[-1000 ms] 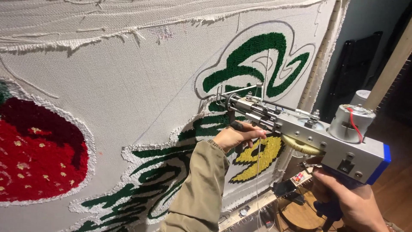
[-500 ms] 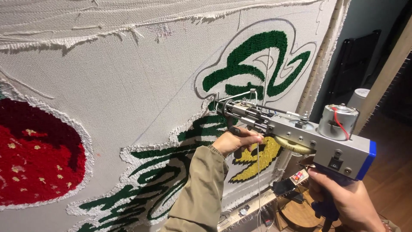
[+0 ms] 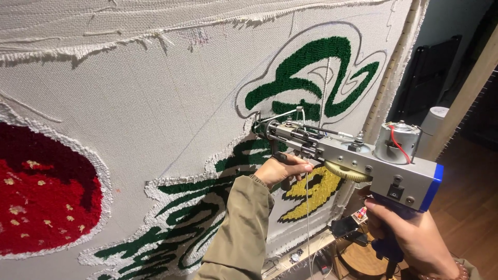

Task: Using a tufting gun to fill in a green outline on a rug canvas.

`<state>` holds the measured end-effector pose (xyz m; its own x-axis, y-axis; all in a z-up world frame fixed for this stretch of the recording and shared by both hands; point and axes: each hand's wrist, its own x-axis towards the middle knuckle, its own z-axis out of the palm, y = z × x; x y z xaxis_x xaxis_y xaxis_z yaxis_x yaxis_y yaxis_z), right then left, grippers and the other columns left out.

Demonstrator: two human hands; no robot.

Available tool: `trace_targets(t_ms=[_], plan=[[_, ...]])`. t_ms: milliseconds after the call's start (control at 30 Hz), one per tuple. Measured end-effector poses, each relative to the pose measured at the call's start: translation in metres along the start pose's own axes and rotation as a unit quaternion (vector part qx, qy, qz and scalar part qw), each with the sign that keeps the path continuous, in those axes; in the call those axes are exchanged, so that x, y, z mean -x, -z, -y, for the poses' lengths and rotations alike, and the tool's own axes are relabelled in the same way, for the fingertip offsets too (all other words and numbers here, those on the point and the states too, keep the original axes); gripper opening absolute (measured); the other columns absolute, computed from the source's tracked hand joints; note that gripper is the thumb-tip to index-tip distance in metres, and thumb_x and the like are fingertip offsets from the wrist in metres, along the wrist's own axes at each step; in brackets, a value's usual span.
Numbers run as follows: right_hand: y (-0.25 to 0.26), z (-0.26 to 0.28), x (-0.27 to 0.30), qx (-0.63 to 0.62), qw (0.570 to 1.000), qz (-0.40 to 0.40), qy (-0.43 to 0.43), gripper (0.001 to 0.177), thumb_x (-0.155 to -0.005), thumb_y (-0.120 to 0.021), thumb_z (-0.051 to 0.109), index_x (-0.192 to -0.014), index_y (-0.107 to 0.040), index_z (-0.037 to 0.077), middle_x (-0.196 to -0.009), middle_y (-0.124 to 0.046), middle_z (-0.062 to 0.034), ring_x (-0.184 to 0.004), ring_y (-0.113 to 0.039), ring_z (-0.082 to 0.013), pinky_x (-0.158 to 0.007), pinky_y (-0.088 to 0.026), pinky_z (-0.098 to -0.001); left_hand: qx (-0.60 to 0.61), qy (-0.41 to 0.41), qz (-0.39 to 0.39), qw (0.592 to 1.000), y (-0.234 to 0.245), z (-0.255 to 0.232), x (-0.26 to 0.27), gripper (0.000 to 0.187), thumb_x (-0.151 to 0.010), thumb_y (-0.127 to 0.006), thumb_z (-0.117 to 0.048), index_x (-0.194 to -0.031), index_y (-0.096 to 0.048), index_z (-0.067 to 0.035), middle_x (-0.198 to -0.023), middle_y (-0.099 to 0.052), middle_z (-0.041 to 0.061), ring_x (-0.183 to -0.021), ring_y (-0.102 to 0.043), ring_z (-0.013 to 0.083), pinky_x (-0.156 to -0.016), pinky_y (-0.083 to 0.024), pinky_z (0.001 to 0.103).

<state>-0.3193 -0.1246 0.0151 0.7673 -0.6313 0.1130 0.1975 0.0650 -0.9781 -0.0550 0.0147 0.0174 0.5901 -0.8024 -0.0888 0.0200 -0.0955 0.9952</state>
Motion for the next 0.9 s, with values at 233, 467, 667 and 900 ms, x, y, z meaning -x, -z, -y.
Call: trace_targets(t_ms=[233,467,667,900], plan=[[-0.018,0.011,0.001,0.007,1.000,-0.022,-0.018,0.014,-0.093,-0.073,-0.004,-0.094,-0.061,-0.012,-0.065,-0.050,-0.0217,-0.051,-0.047,-0.0324,-0.046,-0.041,-0.0446,-0.025,-0.013,0.011,1.000,0.012,0.003,-0.011,0.026,-0.080,-0.086,-0.024,-0.101,-0.083,-0.010,-0.111,-0.082,0.009,-0.077,-0.067,0.0125,-0.078,-0.056,0.022],[-0.041,0.015,0.002,0.043,0.997,-0.047,-0.044,0.016,-0.092,-0.074,-0.005,-0.105,-0.066,-0.012,-0.068,-0.058,-0.0272,-0.053,-0.053,-0.0363,-0.050,-0.048,-0.0469,0.005,-0.004,-0.001,1.000,0.024,0.010,-0.030,0.024,-0.083,-0.084,-0.029,-0.096,-0.081,-0.009,-0.067,-0.065,0.002,-0.055,-0.055,0.0084,-0.050,-0.039,0.021],[-0.065,0.024,0.004,0.065,0.994,-0.056,-0.074,0.029,-0.093,-0.074,0.000,-0.120,-0.078,-0.005,-0.073,-0.062,-0.0253,-0.059,-0.051,-0.0335,-0.054,-0.045,-0.0444,0.033,0.009,-0.037,0.999,0.045,0.040,-0.070,0.023,-0.090,-0.078,-0.026,-0.103,-0.083,-0.008,-0.060,-0.061,0.005,-0.054,-0.050,0.0112,-0.048,-0.039,0.025],[-0.064,0.020,-0.004,0.162,0.981,-0.062,-0.083,0.032,-0.089,-0.076,0.006,-0.120,-0.075,-0.003,-0.085,-0.074,-0.0268,-0.074,-0.066,-0.0370,-0.072,-0.058,-0.0471,0.039,0.034,-0.049,0.997,0.047,0.029,-0.062,0.024,-0.084,-0.085,-0.024,-0.094,-0.077,-0.004,-0.063,-0.066,0.007,-0.052,-0.054,0.0110,-0.051,-0.041,0.023]])
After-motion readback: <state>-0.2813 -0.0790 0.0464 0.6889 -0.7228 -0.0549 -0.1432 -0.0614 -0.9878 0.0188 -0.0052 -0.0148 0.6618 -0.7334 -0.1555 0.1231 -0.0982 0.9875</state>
